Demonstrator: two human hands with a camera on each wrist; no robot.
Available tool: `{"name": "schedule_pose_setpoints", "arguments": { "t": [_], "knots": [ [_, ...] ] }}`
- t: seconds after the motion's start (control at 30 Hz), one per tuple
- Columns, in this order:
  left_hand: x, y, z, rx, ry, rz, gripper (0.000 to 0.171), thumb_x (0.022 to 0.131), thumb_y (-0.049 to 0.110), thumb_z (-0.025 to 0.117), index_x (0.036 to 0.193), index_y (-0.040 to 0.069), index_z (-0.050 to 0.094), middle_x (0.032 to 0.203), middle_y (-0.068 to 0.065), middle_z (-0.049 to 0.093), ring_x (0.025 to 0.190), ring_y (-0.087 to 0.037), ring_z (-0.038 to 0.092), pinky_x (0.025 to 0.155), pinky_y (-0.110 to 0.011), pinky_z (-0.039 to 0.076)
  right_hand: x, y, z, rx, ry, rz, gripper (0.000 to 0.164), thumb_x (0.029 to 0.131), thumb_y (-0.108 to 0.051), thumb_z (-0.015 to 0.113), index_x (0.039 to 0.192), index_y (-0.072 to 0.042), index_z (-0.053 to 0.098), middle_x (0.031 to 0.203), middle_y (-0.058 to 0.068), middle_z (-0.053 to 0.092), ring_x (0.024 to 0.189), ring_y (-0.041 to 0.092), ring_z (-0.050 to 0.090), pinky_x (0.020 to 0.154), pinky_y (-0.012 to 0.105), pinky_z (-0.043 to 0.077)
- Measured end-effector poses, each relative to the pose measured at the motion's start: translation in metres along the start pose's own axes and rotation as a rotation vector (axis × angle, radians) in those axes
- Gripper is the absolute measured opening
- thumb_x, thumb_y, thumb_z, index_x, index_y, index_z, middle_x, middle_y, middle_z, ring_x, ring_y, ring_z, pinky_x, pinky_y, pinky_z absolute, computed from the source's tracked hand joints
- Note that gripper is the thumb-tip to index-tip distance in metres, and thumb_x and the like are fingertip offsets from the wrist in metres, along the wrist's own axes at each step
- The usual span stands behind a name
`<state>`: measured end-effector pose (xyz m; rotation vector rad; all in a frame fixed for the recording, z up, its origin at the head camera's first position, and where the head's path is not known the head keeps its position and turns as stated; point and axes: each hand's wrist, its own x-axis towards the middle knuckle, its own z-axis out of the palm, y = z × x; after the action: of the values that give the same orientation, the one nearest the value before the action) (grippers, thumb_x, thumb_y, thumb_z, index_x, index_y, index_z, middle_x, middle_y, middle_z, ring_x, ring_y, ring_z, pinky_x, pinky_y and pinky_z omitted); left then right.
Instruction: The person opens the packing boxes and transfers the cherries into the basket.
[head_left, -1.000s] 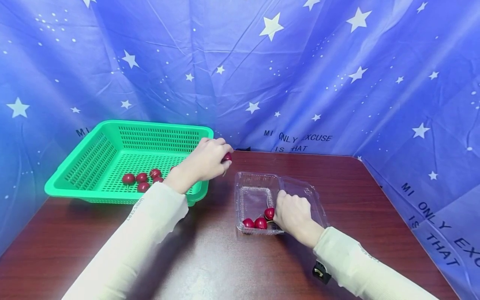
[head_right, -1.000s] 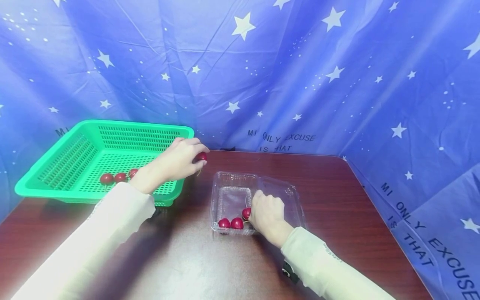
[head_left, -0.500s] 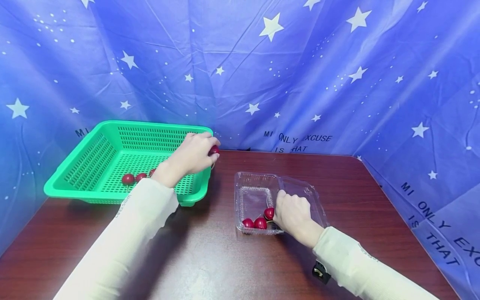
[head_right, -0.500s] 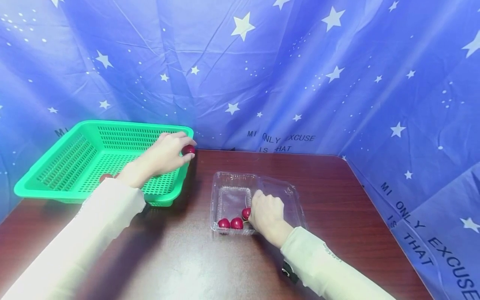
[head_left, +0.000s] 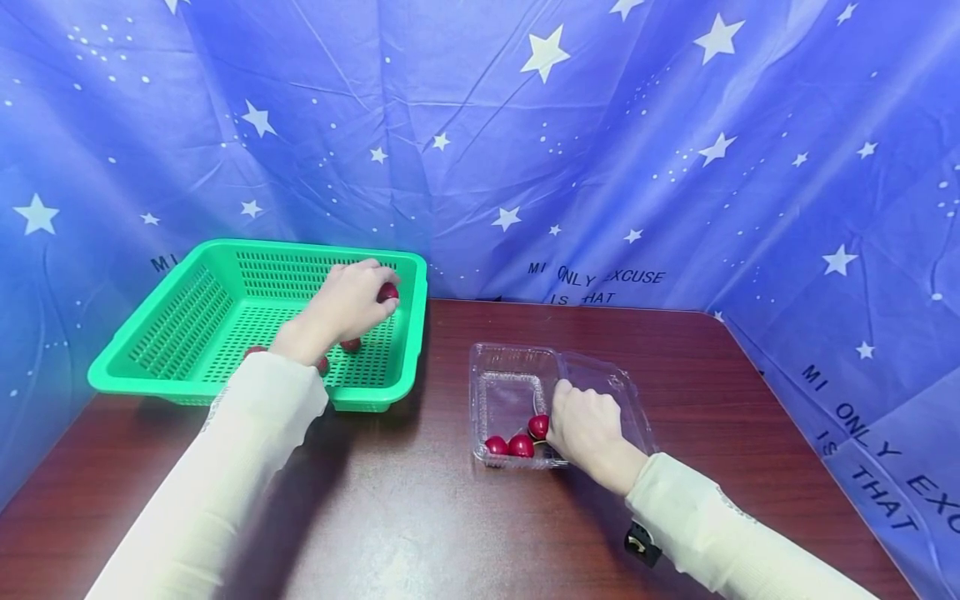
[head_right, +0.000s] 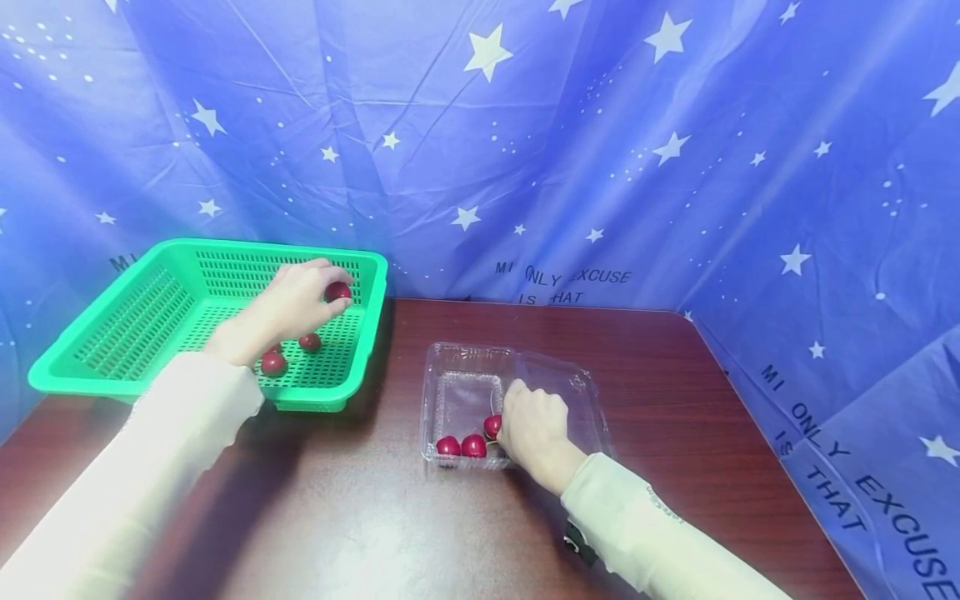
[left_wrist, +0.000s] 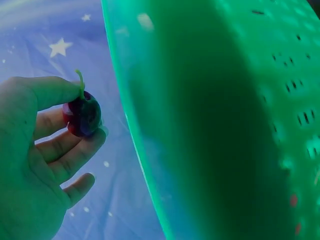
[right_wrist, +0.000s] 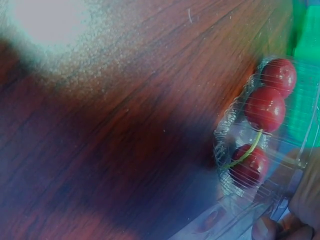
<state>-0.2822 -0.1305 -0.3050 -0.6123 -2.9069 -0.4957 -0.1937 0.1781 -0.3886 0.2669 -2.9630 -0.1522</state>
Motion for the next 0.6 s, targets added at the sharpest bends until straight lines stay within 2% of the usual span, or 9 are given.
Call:
{"name": "schedule_pose_setpoints", "arguments": {
  "t": [0.2, 0.33, 0.6],
  "knots": [
    [-0.005, -0.017, -0.001, 0.005, -0.013, -0.052, 0.032, 0.09, 0.016, 0.058, 0.115, -0.004, 0.065, 0.108, -0.023, 0.065, 0.101, -0.038, 0.058, 0.094, -0.062, 0.039, 0.0, 0.001, 0.0, -0.004, -0.006, -0.003, 0.028, 0.071, -0.021, 0.07, 0.072, -0.002, 0.049, 0.063, 0.02, 0.067, 0.057, 0.038, 0.064, 0.045, 0.049, 0.05],
    [-0.009, -0.024, -0.001, 0.016, -0.027, -0.082, 0.031, 0.089, 0.014, 0.056, 0.113, -0.005, 0.064, 0.109, -0.025, 0.064, 0.104, -0.041, 0.057, 0.093, -0.064, 0.039, 0.0, 0.001, -0.001, -0.003, -0.012, -0.003, 0.028, 0.071, -0.021, 0.069, 0.072, -0.002, 0.049, 0.064, 0.02, 0.067, 0.057, 0.038, 0.064, 0.046, 0.049, 0.05],
    [-0.016, -0.038, 0.003, 0.065, -0.064, -0.096, 0.026, 0.089, 0.012, 0.053, 0.104, -0.005, 0.065, 0.101, -0.023, 0.063, 0.093, -0.038, 0.057, 0.083, -0.06, 0.042, 0.0, 0.0, 0.0, -0.008, -0.006, -0.008, 0.027, 0.071, -0.02, 0.069, 0.072, -0.002, 0.049, 0.064, 0.02, 0.067, 0.057, 0.038, 0.065, 0.046, 0.049, 0.051]
  ]
}}
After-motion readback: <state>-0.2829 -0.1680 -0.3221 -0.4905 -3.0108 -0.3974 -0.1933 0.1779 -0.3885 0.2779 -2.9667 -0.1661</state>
